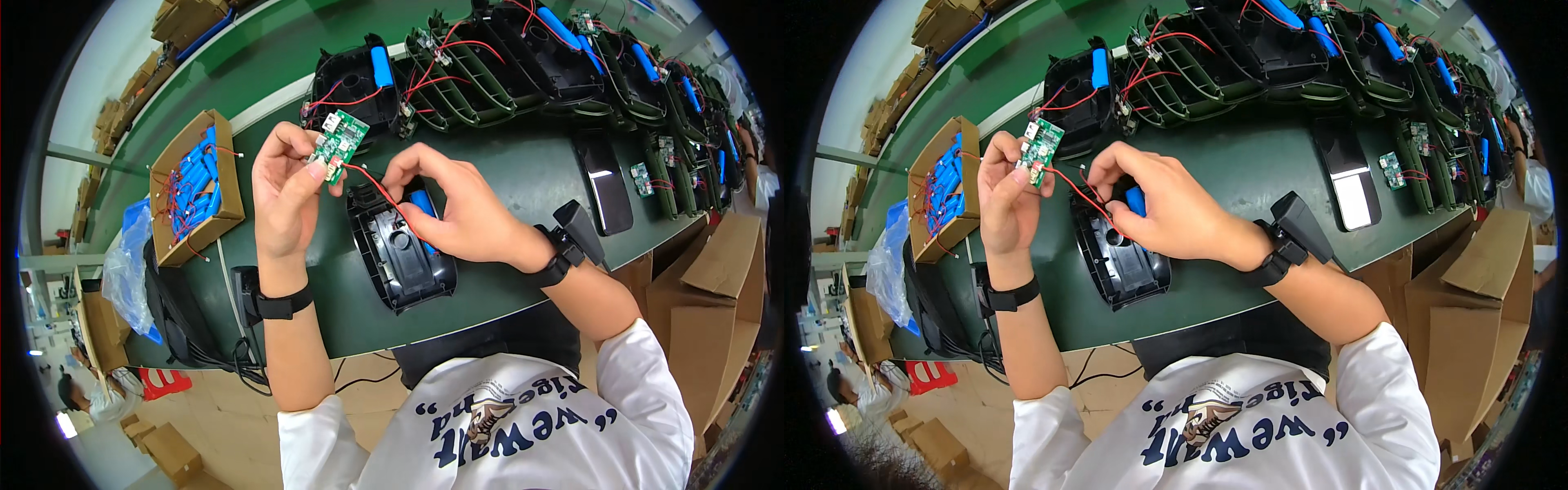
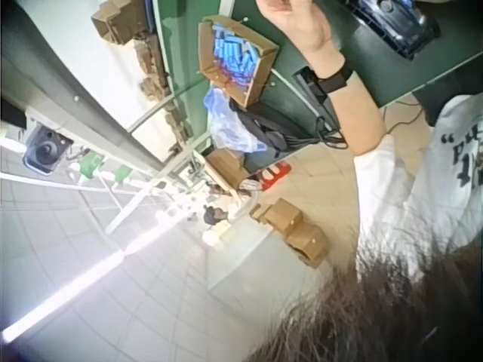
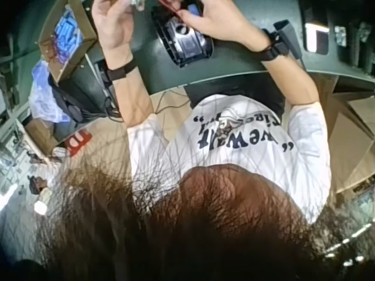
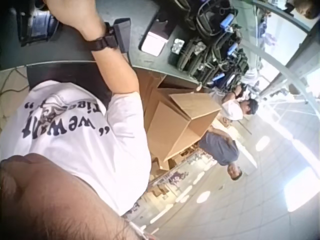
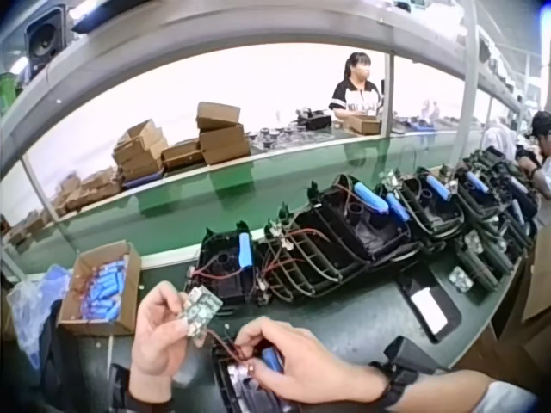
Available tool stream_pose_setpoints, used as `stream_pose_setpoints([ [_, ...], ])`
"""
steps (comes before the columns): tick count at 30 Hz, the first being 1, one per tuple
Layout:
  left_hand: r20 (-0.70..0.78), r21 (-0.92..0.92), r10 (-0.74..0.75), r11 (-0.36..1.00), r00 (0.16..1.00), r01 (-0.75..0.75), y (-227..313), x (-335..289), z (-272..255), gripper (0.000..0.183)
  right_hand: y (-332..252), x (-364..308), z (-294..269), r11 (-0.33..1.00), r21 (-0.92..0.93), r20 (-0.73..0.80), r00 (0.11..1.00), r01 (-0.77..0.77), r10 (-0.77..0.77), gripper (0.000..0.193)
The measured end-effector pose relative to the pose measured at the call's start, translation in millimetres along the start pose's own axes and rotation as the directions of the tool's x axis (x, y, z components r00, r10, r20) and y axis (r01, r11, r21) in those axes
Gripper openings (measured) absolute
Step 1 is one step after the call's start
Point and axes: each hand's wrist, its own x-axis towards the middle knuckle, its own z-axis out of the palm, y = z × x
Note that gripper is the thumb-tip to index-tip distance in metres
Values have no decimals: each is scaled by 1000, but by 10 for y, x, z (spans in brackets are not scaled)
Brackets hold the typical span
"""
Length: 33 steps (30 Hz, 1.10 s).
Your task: Connecting battery packs and circuit boards into plastic housings on a production assembly line.
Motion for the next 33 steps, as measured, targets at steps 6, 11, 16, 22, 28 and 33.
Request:
stream_pose_setpoints([
  [6, -38, -31, 26, 999, 999, -28, -74, 12, -4, 23, 102, 2, 8, 956, -227, 122, 979, 185, -161, 19],
  [11, -46, -41, 19, 999, 999, -21, -95, 34, 34, 22, 105, -16, 56, 923, -339, 124, 981, 181, -147, 17],
  [16, -1, -15, 9, 1000, 1000, -9, -116, 20, -7, 22, 83, -11, 71, 920, -362, 139, 984, 152, -108, 17],
  [22, -43, -8, 23, 1000, 999, -24, -77, 6, -18, 22, 65, -25, 7, 964, -234, -1, 991, 127, -131, 13],
  [28, -36, -50, 0, 999, 999, -2, -116, 0, 18, 20, 18, -5, 8, 985, -115, -20, 991, 127, -131, 11],
  [33, -3, -43, -9, 999, 1000, 8, -199, 7, 126, 19, 32, -13, 18, 978, -140, -74, 983, 154, -165, 9],
])
